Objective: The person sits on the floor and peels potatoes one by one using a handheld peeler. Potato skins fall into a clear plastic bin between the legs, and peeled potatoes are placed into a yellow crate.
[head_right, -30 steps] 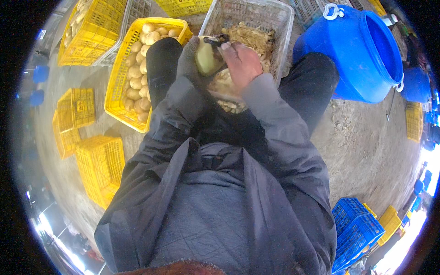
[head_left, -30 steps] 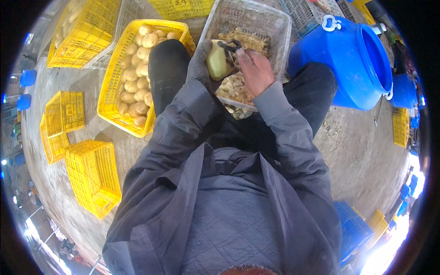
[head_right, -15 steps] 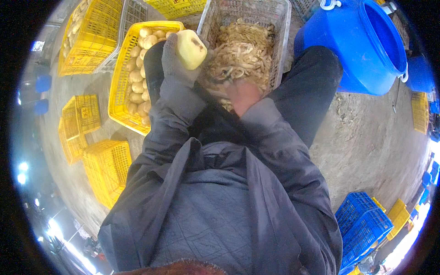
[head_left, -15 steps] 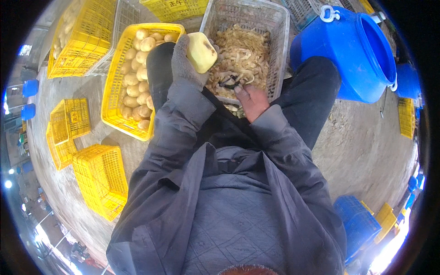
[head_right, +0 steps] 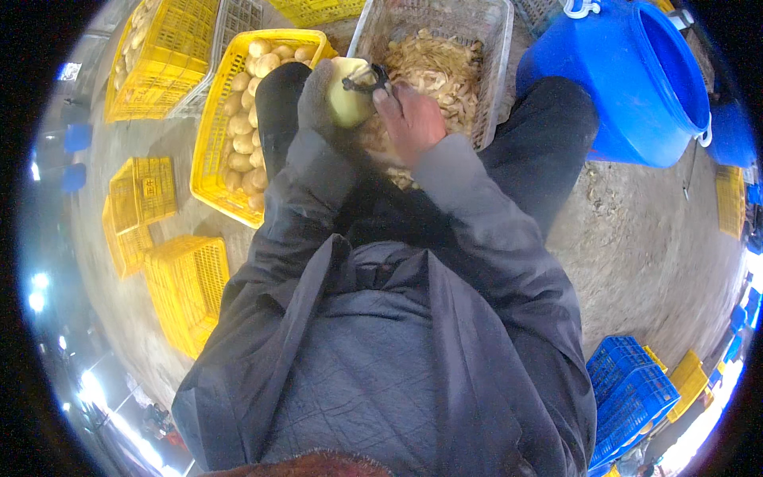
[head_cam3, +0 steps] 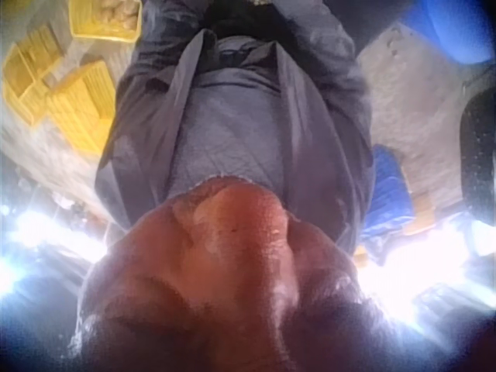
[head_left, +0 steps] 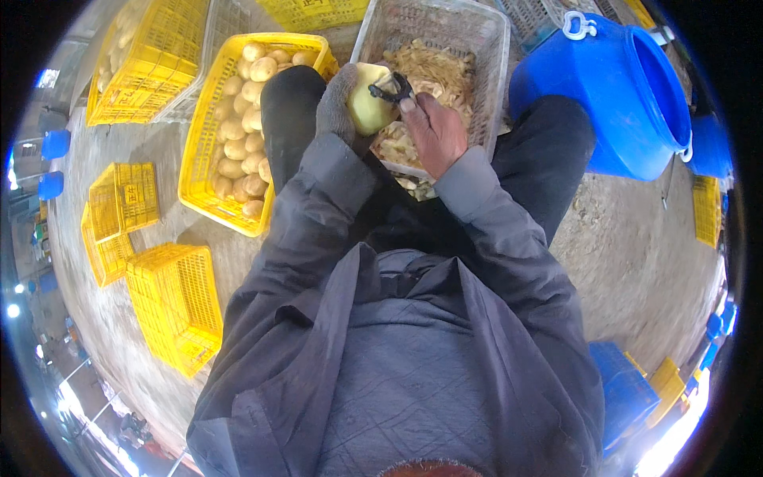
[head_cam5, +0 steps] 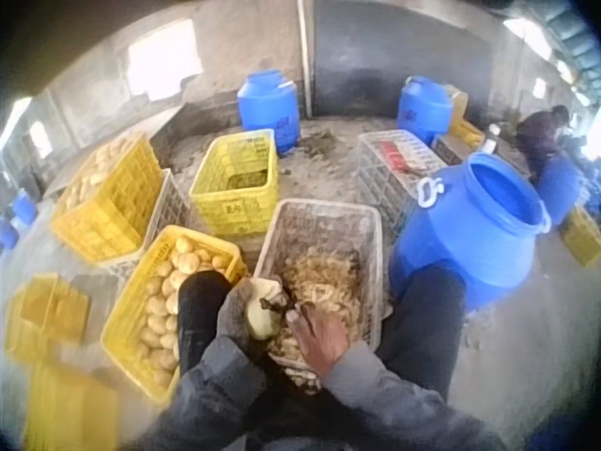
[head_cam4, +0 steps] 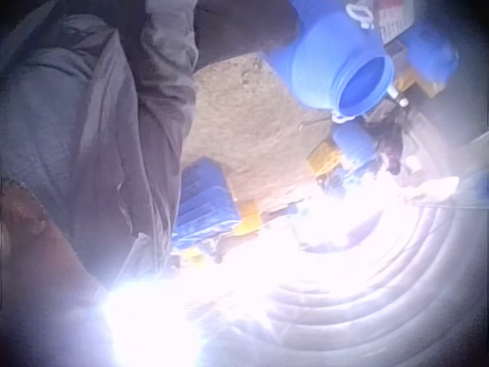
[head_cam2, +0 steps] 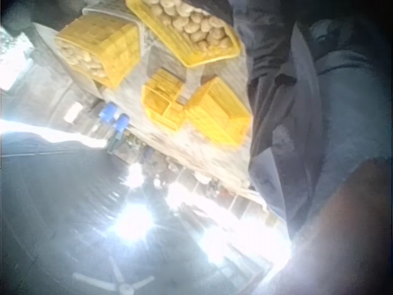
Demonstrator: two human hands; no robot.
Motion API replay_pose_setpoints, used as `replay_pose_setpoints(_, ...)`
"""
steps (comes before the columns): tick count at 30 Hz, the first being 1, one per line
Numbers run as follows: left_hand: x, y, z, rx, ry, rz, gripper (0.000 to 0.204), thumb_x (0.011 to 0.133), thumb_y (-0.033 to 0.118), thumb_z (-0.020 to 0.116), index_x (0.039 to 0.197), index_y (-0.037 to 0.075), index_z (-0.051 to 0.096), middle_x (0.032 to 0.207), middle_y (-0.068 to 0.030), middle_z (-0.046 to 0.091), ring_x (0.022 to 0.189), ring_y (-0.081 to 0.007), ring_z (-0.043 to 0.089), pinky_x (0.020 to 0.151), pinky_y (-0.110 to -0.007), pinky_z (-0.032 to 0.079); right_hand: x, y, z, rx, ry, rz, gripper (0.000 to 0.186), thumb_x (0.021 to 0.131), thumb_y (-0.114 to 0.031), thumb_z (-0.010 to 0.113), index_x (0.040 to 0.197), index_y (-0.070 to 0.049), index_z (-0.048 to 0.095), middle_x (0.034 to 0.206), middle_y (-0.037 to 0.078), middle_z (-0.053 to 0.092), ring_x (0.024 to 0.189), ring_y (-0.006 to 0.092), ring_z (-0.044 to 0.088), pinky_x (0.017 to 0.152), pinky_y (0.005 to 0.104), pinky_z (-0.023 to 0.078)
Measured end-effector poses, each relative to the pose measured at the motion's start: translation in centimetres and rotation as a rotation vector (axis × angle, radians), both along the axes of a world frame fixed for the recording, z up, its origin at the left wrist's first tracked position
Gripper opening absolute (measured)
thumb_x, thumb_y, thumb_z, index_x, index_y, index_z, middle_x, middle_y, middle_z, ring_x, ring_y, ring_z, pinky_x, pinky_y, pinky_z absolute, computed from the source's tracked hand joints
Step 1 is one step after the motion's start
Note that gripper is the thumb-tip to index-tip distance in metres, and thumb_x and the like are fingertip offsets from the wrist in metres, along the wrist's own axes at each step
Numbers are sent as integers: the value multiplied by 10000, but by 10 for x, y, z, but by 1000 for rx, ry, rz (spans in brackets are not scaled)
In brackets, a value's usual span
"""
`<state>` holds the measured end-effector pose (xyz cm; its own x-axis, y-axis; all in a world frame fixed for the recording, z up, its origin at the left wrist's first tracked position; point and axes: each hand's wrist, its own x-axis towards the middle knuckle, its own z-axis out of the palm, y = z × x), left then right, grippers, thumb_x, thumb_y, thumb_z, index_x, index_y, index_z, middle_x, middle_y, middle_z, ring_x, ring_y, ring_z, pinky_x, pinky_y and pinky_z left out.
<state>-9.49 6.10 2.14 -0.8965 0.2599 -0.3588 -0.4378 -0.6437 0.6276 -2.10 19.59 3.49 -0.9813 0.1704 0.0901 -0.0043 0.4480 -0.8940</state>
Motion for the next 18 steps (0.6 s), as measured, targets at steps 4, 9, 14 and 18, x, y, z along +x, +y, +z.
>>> replay_pose_setpoints(4, -15, -9, -42, -37, 155, -85, 379, 923, 393, 537, 955, 25, 619, 958, -164, 648, 884, -270, 645, 742, -396, 498, 16, -1, -27, -33, 66, 29, 324, 1005, -251, 522, 887, 50, 552, 695, 218, 515, 614, 321, 492, 610, 411, 408)
replay_pose_setpoints(9, -19, -1, -25, 44, 135, -60, 395, 891, 420, 559, 910, 28, 602, 913, -170, 627, 886, -273, 637, 749, -390, 490, 31, 4, -55, 108, -138, 72, 347, 971, -292, 554, 883, 41, 593, 748, 280, 572, 712, 438, 582, 638, 464, 439)
replay_pose_setpoints(14, -39, -34, -41, 192, 349, -127, 371, 951, 361, 529, 1117, 30, 558, 1044, -130, 604, 979, -306, 608, 902, -450, 498, 42, -8, -50, 182, -161, 83, 353, 977, -291, 558, 909, 53, 599, 785, 289, 581, 750, 446, 570, 669, 459, 438)
replay_pose_setpoints(18, -25, -23, -16, 250, 310, -109, 392, 958, 380, 515, 1128, 28, 548, 1044, -125, 612, 969, -299, 616, 893, -446, 506, 26, 5, -54, -196, 1, -13, 407, 968, -365, 541, 903, 30, 611, 759, 256, 603, 696, 421, 589, 664, 454, 465)
